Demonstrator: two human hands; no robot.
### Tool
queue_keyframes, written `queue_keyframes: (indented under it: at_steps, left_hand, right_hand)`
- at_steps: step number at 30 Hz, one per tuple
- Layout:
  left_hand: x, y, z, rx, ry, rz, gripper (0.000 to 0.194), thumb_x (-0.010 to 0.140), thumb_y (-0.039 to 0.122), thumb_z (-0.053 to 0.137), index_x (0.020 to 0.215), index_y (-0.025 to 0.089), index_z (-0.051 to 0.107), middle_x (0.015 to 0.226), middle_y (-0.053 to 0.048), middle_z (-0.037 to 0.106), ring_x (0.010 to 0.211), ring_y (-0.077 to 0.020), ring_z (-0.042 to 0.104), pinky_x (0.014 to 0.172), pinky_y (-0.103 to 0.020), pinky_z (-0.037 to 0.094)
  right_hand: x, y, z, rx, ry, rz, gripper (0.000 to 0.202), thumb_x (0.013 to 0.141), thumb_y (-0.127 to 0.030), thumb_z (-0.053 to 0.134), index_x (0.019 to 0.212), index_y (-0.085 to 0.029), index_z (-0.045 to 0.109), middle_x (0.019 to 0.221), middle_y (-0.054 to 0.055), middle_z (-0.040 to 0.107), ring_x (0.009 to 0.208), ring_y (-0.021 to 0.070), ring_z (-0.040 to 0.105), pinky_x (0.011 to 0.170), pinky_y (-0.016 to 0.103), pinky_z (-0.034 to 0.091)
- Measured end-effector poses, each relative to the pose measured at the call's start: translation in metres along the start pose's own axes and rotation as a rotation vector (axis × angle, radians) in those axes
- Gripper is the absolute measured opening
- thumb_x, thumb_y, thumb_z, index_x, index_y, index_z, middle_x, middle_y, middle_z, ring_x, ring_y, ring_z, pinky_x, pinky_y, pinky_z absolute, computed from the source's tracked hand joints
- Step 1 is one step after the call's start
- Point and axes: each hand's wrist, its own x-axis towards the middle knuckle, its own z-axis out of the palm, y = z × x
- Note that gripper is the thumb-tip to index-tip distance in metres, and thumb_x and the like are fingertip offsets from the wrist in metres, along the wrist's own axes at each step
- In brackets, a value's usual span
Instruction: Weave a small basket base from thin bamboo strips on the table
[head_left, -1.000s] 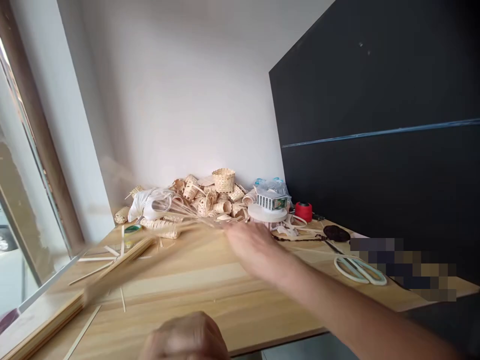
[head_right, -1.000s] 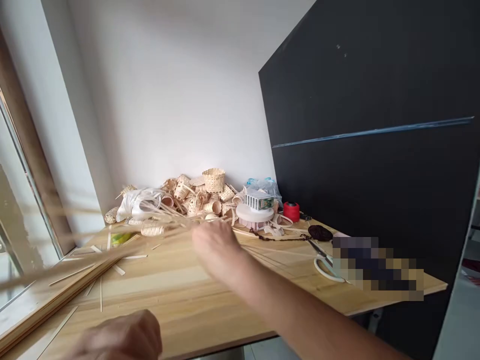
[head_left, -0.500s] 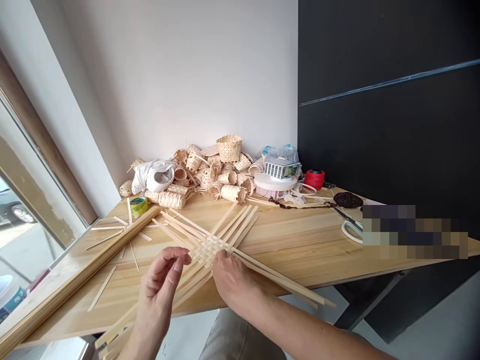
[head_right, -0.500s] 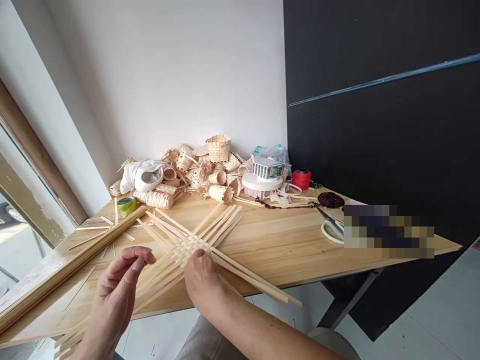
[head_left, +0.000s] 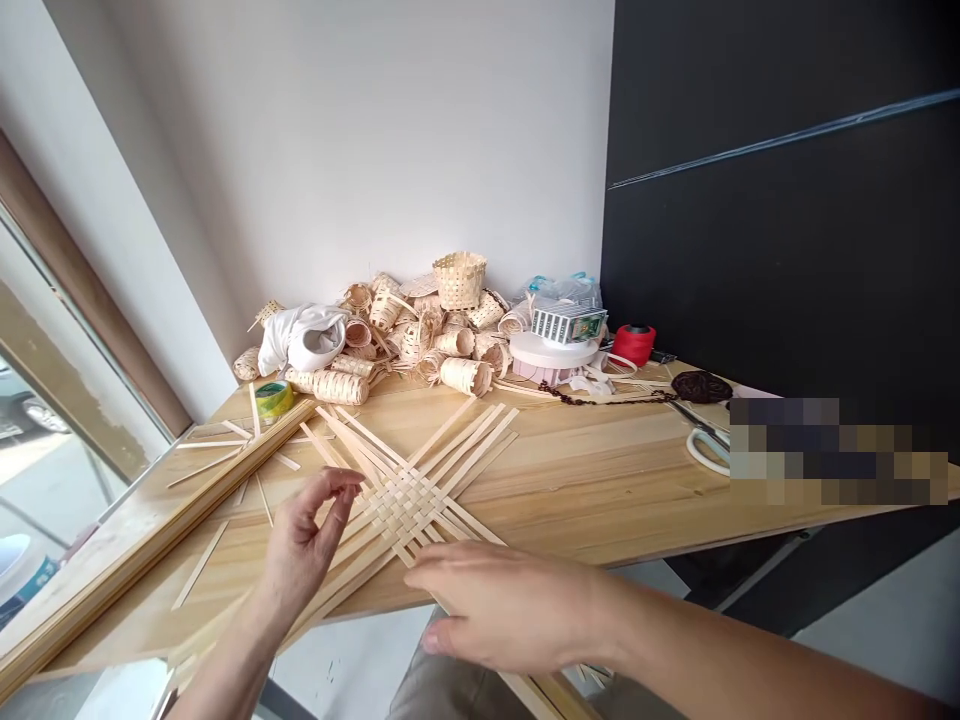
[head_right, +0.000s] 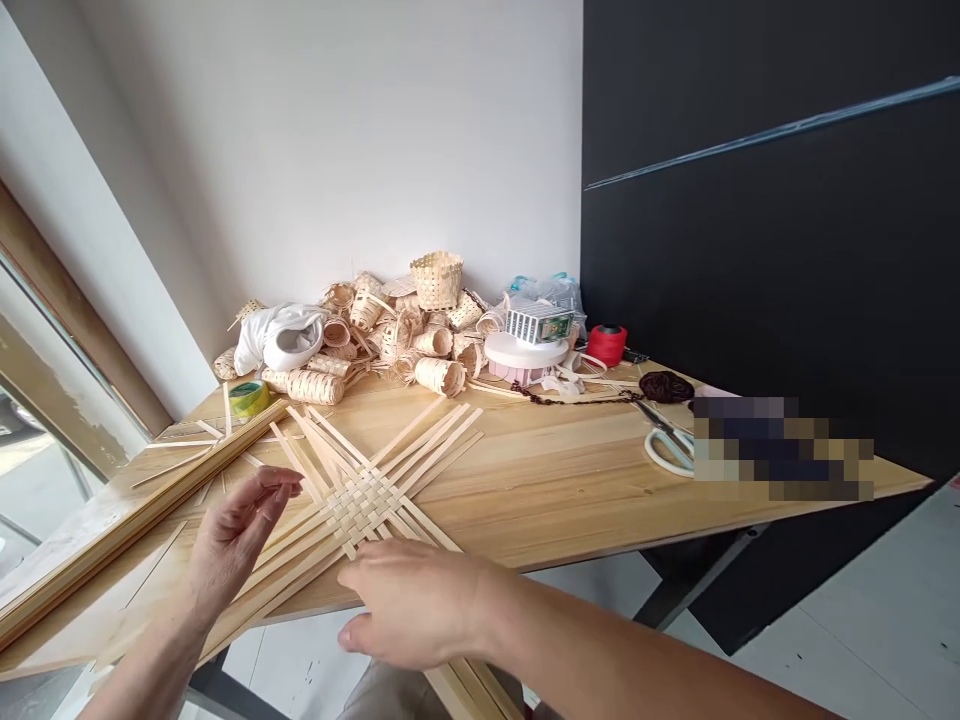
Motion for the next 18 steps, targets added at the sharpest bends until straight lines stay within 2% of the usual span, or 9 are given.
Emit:
queue_keyframes:
  at_steps: [3,7,9,10,13,15,18]
  left_hand:
    - [-0.004,0.007,-0.014,0.092,-0.068,0.045,0.021,0.083,0.031,0.043,0.084,0.019,0.06,0.077,-0.004,0.062,0.071,-0.0139,0.059,0.062,-0.021,0.046]
    - [-0.005,0.003,-0.03,0.168,-0.077,0.046,0.025,0.082,0.037,0.044,0.085,0.02,0.063,0.081,-0.005,0.065,0.075,-0.016,0.062,0.066,-0.021,0.048]
    - [-0.002,-0.011,-0.029,0.229,-0.147,-0.006,0.03,0.082,0.042,0.044,0.093,0.022,0.064,0.09,-0.006,0.067,0.08,-0.0182,0.063,0.068,-0.022,0.049]
    - [0.0,-0.02,-0.026,0.266,-0.232,-0.044,0.034,0.081,0.044,0.044,0.1,0.023,0.062,0.093,-0.006,0.067,0.081,-0.0191,0.063,0.07,-0.024,0.05]
    - [0.007,-0.048,-0.012,0.491,-0.426,-0.144,0.048,0.079,0.045,0.043,0.12,0.022,0.052,0.107,-0.011,0.064,0.097,-0.0277,0.06,0.086,-0.04,0.045]
    - [0.011,-0.066,-0.004,0.599,-0.489,-0.167,0.05,0.076,0.043,0.046,0.12,0.019,0.053,0.111,-0.013,0.061,0.103,-0.0317,0.056,0.091,-0.046,0.04]
    - [0.015,-0.085,0.002,0.564,-0.515,-0.174,0.05,0.076,0.041,0.046,0.119,0.018,0.055,0.118,-0.015,0.057,0.11,-0.0319,0.051,0.096,-0.046,0.037]
  right_hand:
    - [0.0,0.023,-0.006,-0.002,0.069,-0.024,0.029,0.078,-0.031,0.048,0.101,-0.019,0.062,0.106,0.007,0.061,0.099,0.0203,0.053,0.085,0.029,0.039]
    - [0.004,0.053,0.01,-0.114,0.318,0.135,0.03,0.077,-0.021,0.047,0.104,-0.017,0.059,0.109,0.01,0.057,0.105,0.0227,0.048,0.091,0.032,0.035]
    - [0.005,0.058,0.021,-0.139,0.378,0.168,0.031,0.075,-0.019,0.049,0.105,-0.017,0.058,0.109,0.011,0.055,0.106,0.023,0.048,0.091,0.032,0.036]
    - [0.005,0.058,0.027,-0.147,0.393,0.186,0.032,0.075,-0.017,0.049,0.106,-0.017,0.057,0.108,0.01,0.055,0.104,0.023,0.049,0.09,0.032,0.037]
    - [0.007,0.05,0.041,-0.213,0.456,0.187,0.036,0.073,-0.013,0.047,0.107,-0.019,0.056,0.107,0.011,0.055,0.1,0.0236,0.052,0.086,0.033,0.04]
    - [0.01,0.044,0.047,-0.281,0.443,0.197,0.037,0.072,-0.012,0.045,0.107,-0.019,0.056,0.105,0.012,0.056,0.094,0.025,0.055,0.079,0.033,0.043]
    - [0.013,0.041,0.052,-0.356,0.375,0.248,0.037,0.07,-0.01,0.046,0.104,-0.017,0.057,0.101,0.013,0.058,0.082,0.0258,0.061,0.065,0.03,0.045]
